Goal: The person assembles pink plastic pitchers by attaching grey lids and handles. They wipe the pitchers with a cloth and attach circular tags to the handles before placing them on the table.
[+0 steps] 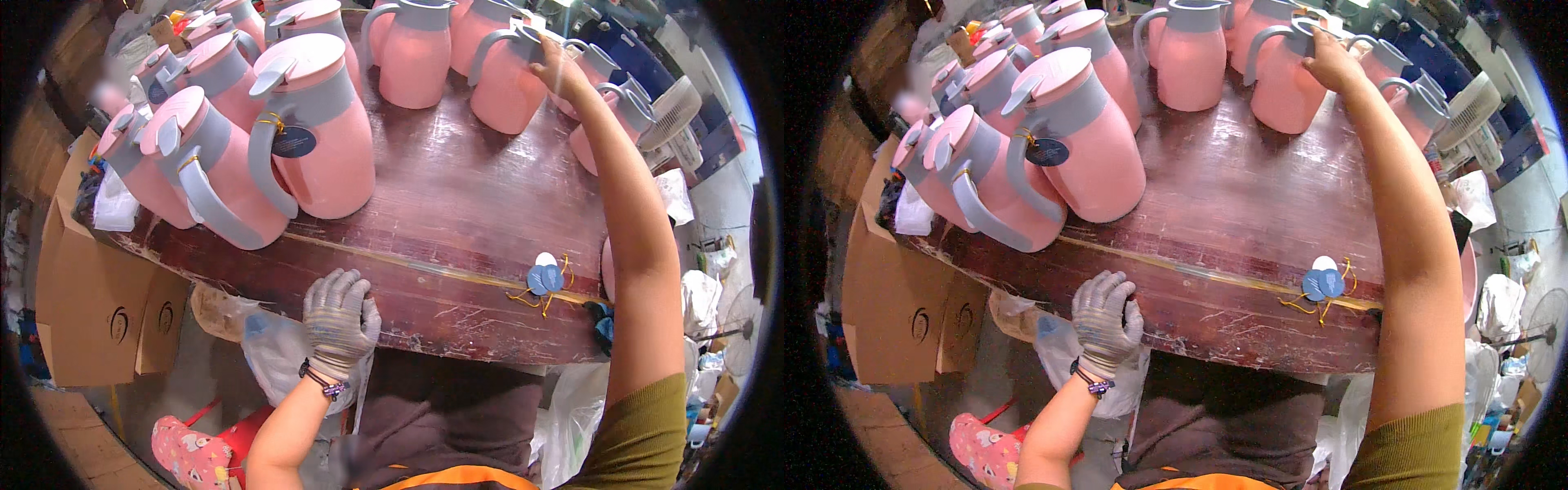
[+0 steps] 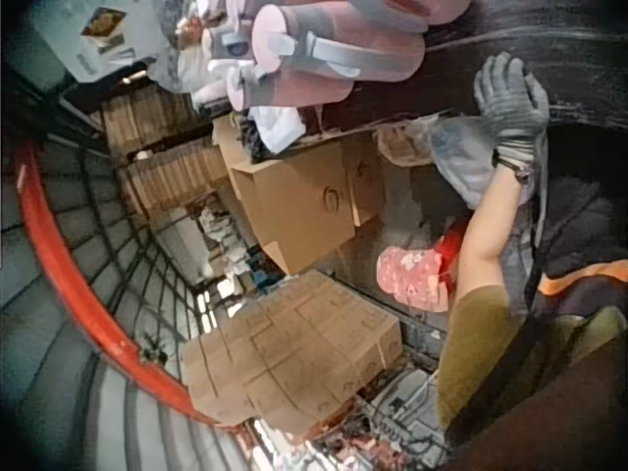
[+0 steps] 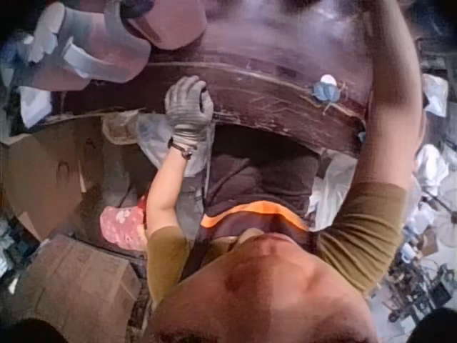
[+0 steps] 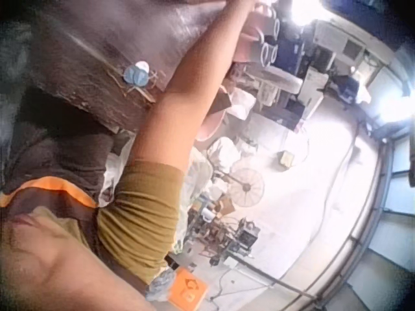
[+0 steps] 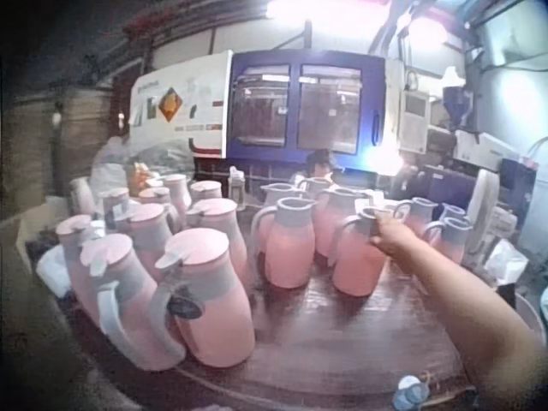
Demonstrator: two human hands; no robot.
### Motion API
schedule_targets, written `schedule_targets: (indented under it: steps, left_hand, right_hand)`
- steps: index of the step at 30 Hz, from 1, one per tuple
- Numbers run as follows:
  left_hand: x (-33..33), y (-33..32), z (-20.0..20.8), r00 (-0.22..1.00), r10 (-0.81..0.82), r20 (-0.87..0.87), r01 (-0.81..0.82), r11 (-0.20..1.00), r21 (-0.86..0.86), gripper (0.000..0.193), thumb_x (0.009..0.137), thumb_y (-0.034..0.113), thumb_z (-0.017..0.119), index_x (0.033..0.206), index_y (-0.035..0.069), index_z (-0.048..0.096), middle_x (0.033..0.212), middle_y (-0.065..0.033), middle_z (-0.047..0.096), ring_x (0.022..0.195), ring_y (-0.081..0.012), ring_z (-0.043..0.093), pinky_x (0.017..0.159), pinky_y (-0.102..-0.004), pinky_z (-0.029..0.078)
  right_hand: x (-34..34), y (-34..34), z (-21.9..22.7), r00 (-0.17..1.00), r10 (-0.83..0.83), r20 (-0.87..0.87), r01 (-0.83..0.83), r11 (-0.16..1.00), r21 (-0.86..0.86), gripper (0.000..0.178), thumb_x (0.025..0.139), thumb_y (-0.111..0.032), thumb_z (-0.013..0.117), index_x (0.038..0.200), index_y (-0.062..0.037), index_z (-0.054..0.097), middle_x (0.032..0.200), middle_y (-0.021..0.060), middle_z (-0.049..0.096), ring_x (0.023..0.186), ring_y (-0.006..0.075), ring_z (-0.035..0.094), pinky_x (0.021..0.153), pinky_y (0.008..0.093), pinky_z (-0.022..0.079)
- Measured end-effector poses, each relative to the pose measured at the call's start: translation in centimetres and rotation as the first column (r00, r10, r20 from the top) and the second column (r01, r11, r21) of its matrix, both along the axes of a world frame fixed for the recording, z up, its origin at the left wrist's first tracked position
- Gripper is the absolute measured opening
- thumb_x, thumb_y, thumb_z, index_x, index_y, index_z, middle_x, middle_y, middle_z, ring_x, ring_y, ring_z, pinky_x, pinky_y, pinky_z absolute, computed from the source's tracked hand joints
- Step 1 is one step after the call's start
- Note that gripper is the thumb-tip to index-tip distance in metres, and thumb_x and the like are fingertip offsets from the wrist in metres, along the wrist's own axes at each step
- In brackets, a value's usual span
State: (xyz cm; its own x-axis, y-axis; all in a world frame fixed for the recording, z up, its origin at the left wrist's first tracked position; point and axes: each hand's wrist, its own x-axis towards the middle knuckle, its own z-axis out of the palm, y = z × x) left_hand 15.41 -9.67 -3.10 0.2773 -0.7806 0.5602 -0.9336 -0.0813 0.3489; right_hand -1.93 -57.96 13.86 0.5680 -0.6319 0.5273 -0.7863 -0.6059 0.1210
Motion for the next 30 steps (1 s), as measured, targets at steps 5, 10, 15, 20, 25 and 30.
schedule_targets:
  steps: [5,10,15,20,25,30]
  left_hand:
    - [0.6,0.9,0.1,1.0,0.028,0.002,-0.028,0.999,0.046,0.027,0.076,0.018,0.061,0.102,0.01,0.062,0.111,-0.0095,0.061,0.108,-0.0316,0.055,0.096,-0.0467,0.039]
    - [0.6,0.8,1.1,0.983,-0.096,-0.155,0.108,0.992,0.07,0.038,0.08,0.03,0.067,0.111,0.009,0.06,0.115,-0.0097,0.06,0.11,-0.03,0.054,0.098,-0.0458,0.039]
    - [-7.7,2.1,4.6,-0.714,-0.049,-0.699,0.143,0.967,-0.213,0.041,0.09,0.028,0.06,0.123,0.006,0.054,0.119,-0.0054,0.059,0.11,-0.022,0.054,0.101,-0.0391,0.04]
    - [-10.8,8.0,2.2,0.277,-0.183,-0.943,0.137,0.979,-0.15,0.035,0.093,0.025,0.053,0.122,0.005,0.053,0.108,-0.0081,0.061,0.091,-0.0192,0.06,0.075,-0.0356,0.052]
    - [-11.2,8.9,5.4,0.196,-0.136,-0.971,0.357,0.932,-0.058,0.047,0.091,0.03,0.057,0.127,0.0,0.048,0.127,-0.0144,0.052,0.112,-0.0262,0.054,0.094,-0.0439,0.046]
    - [-17.6,7.8,7.2,0.276,-0.033,-0.961,0.439,0.893,0.096,0.04,0.085,0.02,0.065,0.117,0.0,0.052,0.093,-0.0045,0.058,0.076,-0.0114,0.055,0.066,-0.026,0.045]
  right_hand:
    - [2.1,7.3,-1.7,0.962,0.038,0.272,-0.059,0.996,0.069,0.033,0.087,-0.03,0.061,0.115,-0.0135,0.061,0.109,0.0143,0.063,0.102,0.0327,0.061,0.082,0.0449,0.05]
    - [-2.6,25.6,-8.2,0.819,0.357,0.449,-0.399,0.917,-0.001,0.025,0.078,-0.006,0.064,0.102,-0.0116,0.057,0.091,0.0138,0.056,0.081,0.0378,0.059,0.063,0.0456,0.049]
    - [-14.4,42.1,-13.6,0.598,0.317,0.736,-0.738,0.576,0.352,0.021,0.077,-0.008,0.065,0.098,-0.0092,0.065,0.088,0.0095,0.064,0.076,0.0264,0.062,0.063,0.0374,0.048]
    - [-30.0,46.8,-13.8,0.813,0.446,0.374,-0.536,0.823,0.185,0.019,0.08,-0.014,0.064,0.099,-0.0126,0.065,0.1,0.0049,0.068,0.079,0.0213,0.065,0.062,0.0342,0.05]
    - [-54.4,51.7,-20.0,0.342,-0.787,0.514,0.647,0.594,0.479,0.021,0.09,-0.021,0.058,0.102,-0.0048,0.065,0.098,0.0152,0.067,0.09,0.0313,0.063,0.078,0.0384,0.05]
    - [-57.8,60.4,-32.6,0.4,-0.882,-0.25,0.579,0.032,0.815,0.028,0.088,-0.028,0.053,0.096,-0.0059,0.069,0.097,0.019,0.067,0.095,0.0359,0.063,0.083,0.0436,0.049]
